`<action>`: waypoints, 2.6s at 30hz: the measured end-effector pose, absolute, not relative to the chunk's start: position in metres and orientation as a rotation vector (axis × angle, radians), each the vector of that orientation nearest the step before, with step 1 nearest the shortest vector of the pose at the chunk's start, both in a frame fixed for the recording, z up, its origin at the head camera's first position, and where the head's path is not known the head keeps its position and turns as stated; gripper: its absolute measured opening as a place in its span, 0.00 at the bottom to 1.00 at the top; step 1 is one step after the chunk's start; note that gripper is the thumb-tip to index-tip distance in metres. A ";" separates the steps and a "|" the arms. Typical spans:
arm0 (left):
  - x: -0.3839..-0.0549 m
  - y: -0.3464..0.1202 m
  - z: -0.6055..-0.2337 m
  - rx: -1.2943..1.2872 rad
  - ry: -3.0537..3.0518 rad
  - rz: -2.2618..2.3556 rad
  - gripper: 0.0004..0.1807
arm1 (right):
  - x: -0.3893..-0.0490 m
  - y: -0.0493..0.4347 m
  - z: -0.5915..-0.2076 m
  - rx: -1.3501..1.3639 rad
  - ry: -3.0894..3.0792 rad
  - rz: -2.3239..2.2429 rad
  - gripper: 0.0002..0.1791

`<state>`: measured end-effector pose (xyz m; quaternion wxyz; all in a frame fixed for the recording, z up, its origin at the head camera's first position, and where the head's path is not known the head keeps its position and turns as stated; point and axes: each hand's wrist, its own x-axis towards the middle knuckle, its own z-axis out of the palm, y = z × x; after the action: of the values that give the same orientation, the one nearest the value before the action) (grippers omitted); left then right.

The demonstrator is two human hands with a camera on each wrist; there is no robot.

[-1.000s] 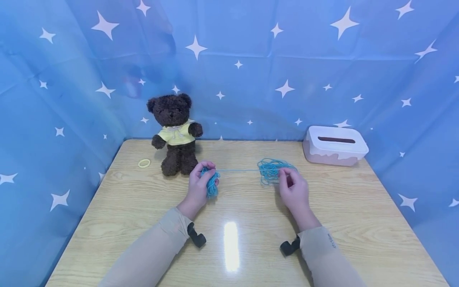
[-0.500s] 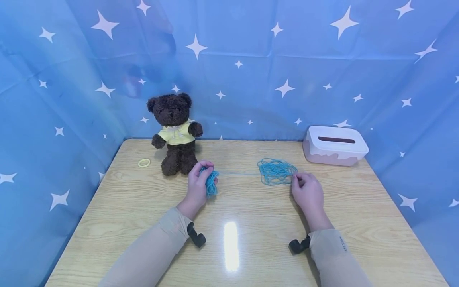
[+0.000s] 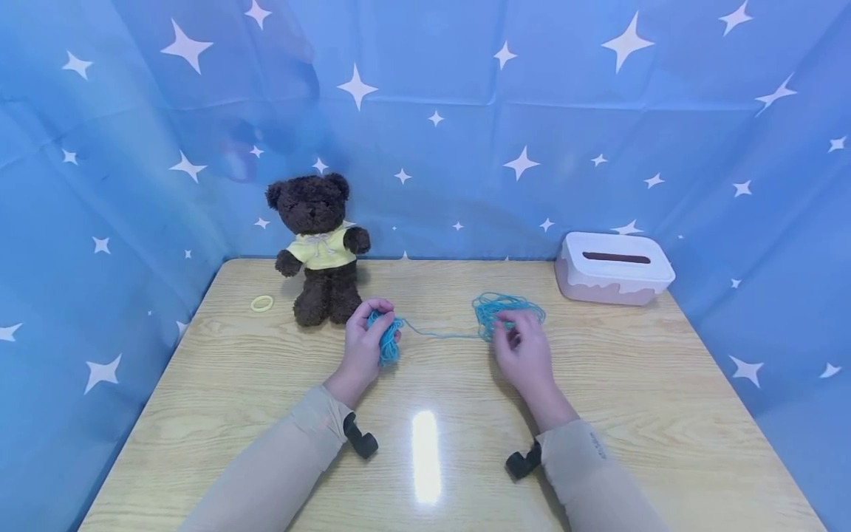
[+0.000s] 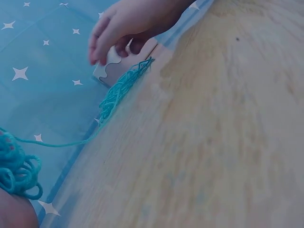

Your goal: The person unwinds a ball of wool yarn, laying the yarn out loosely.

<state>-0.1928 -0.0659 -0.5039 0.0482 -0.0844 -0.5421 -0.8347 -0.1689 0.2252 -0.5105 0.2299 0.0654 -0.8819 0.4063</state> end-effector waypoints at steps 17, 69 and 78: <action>-0.194 -0.068 -0.509 -0.372 -1.756 -2.469 0.14 | -0.166 0.122 -0.510 0.607 -2.625 1.518 0.31; -0.194 -0.070 -0.504 -0.290 -1.831 -2.363 0.08 | -0.163 0.264 -0.511 0.188 -2.257 1.054 0.07; -0.197 -0.070 -0.507 -0.295 -1.932 -2.340 0.14 | -0.163 0.282 -0.511 0.036 -2.344 1.024 0.10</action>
<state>-0.1969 -0.0704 -0.5070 0.0464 -0.0966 -0.6330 -0.7667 -0.1629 0.2819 -0.5112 0.2875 0.0134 -0.8776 0.3834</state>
